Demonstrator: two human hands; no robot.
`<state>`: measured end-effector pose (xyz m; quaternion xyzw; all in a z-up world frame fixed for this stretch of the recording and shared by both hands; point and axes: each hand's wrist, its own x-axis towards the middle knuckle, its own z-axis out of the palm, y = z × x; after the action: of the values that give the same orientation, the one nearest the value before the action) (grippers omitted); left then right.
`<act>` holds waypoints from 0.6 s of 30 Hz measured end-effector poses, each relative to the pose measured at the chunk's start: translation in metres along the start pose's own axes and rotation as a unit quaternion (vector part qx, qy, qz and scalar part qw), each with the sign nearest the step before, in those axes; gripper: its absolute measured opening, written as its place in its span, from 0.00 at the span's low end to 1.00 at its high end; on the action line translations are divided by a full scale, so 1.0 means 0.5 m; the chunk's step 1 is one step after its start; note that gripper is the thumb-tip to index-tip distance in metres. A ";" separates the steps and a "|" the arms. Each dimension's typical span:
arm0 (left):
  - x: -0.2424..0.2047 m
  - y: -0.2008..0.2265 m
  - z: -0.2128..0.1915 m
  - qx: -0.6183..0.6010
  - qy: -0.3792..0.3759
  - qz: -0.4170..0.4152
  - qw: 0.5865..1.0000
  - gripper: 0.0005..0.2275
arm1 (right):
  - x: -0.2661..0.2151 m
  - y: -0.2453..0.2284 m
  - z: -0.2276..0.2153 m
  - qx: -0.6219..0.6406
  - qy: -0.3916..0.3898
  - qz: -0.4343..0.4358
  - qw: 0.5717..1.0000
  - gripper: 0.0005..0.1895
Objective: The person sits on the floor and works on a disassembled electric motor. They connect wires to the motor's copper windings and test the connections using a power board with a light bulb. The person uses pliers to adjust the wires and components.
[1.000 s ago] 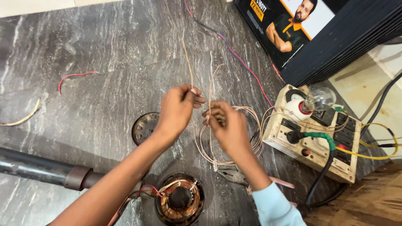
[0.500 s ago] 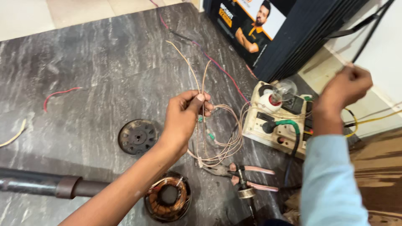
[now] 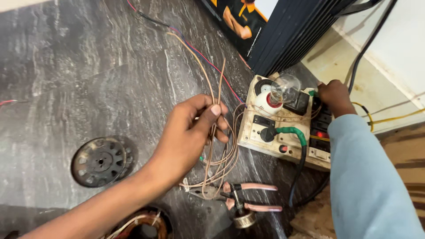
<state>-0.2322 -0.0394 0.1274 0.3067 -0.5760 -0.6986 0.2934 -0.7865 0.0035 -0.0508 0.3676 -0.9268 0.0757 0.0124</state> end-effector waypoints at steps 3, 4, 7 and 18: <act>0.011 0.017 -0.011 0.017 -0.012 -0.031 0.999 0.08 | 0.040 -0.009 0.004 0.016 -0.043 0.034 0.998 0.35; 0.012 0.019 -0.014 0.015 -0.015 -0.041 0.999 0.08 | 0.041 -0.016 0.006 0.023 -0.060 0.052 0.997 0.36; 0.016 0.020 -0.020 0.019 -0.008 -0.058 0.998 0.09 | 0.018 -0.034 0.021 0.042 -0.063 0.068 0.995 0.32; -0.018 0.006 -0.036 0.013 -0.012 -0.051 0.999 0.10 | 0.068 0.045 -0.122 0.224 -0.139 0.130 0.956 0.17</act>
<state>-0.2125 -0.0443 0.1285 0.3313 -0.5721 -0.7085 0.2468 -0.8289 0.0058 0.0094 0.2438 -0.9185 0.2305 -0.2092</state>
